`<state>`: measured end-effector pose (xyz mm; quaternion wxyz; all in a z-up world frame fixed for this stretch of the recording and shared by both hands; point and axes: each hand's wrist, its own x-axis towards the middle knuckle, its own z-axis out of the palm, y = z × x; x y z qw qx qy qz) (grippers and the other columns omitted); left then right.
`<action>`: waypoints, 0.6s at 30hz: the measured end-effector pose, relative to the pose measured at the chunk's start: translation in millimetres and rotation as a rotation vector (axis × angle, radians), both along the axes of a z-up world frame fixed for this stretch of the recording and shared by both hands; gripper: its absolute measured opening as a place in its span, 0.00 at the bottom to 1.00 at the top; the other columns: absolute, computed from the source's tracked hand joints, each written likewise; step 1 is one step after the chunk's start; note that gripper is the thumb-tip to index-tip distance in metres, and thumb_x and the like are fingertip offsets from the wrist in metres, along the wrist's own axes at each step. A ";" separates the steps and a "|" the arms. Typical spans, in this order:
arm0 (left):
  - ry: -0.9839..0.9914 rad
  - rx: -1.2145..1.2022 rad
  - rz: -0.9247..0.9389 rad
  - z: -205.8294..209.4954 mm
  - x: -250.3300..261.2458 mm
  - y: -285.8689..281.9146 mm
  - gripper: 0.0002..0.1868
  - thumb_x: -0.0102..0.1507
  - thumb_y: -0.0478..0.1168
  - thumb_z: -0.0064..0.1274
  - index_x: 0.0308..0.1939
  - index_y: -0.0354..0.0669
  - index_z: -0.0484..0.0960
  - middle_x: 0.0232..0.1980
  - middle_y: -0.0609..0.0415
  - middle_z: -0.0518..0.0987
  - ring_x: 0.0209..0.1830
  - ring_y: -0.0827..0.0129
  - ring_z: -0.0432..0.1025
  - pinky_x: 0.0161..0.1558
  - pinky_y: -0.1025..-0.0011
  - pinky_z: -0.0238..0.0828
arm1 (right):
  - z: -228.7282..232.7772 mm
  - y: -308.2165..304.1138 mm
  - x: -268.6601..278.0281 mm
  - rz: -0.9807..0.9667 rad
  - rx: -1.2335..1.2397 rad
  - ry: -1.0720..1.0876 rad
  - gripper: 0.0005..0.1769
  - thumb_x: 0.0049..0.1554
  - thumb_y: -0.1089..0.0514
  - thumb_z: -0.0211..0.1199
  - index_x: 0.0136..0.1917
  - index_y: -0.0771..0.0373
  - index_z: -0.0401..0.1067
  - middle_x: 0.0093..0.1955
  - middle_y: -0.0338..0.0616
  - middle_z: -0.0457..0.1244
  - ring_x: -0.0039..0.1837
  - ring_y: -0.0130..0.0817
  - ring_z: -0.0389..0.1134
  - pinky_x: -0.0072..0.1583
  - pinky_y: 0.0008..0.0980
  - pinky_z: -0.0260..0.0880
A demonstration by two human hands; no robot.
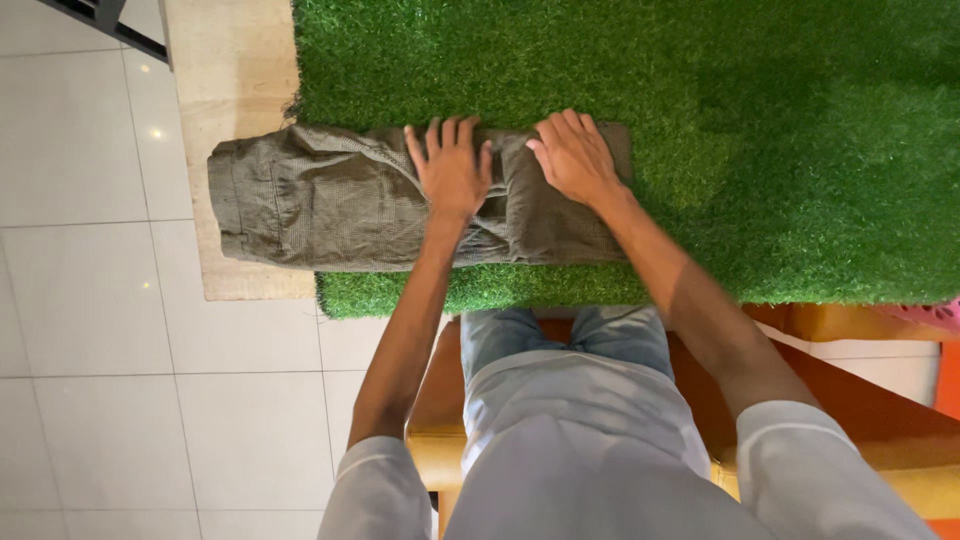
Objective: The person folds a pair of brown trousers and then a pair of black trousers on a green artificial turf mat. They smooth and align each garment, fold them into compact rectangles, and place the folded trousers on a nearby surface.
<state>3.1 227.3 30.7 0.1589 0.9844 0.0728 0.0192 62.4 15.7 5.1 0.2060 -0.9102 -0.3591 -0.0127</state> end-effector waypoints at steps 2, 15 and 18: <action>0.021 0.007 -0.030 2.1 -14.7 17.9 0.26 0.69 0.55 0.43 0.70 0.54 0.71 0.71 0.52 0.69 0.77 0.52 0.55 0.77 0.43 0.32 | -4.9 1.8 1.4 -0.039 0.008 0.005 0.14 0.70 0.53 0.54 0.53 0.67 0.71 0.47 0.51 0.63 0.50 0.44 0.61 0.56 0.45 0.60; 0.037 0.040 0.056 -26.4 -82.1 24.7 0.34 0.75 0.56 0.32 0.84 0.52 0.51 0.86 0.48 0.43 0.87 0.51 0.36 0.81 0.46 0.27 | -9.8 -2.9 -1.7 -0.156 0.195 -0.084 0.11 0.71 0.57 0.53 0.55 0.68 0.69 0.50 0.52 0.61 0.53 0.47 0.61 0.57 0.45 0.59; 0.076 0.131 0.138 -25.8 -76.7 12.9 0.37 0.75 0.59 0.32 0.84 0.46 0.50 0.86 0.42 0.42 0.86 0.49 0.33 0.79 0.41 0.21 | -6.6 0.4 -1.7 -0.101 0.114 -0.090 0.11 0.71 0.56 0.54 0.55 0.66 0.70 0.50 0.52 0.61 0.54 0.48 0.61 0.59 0.46 0.59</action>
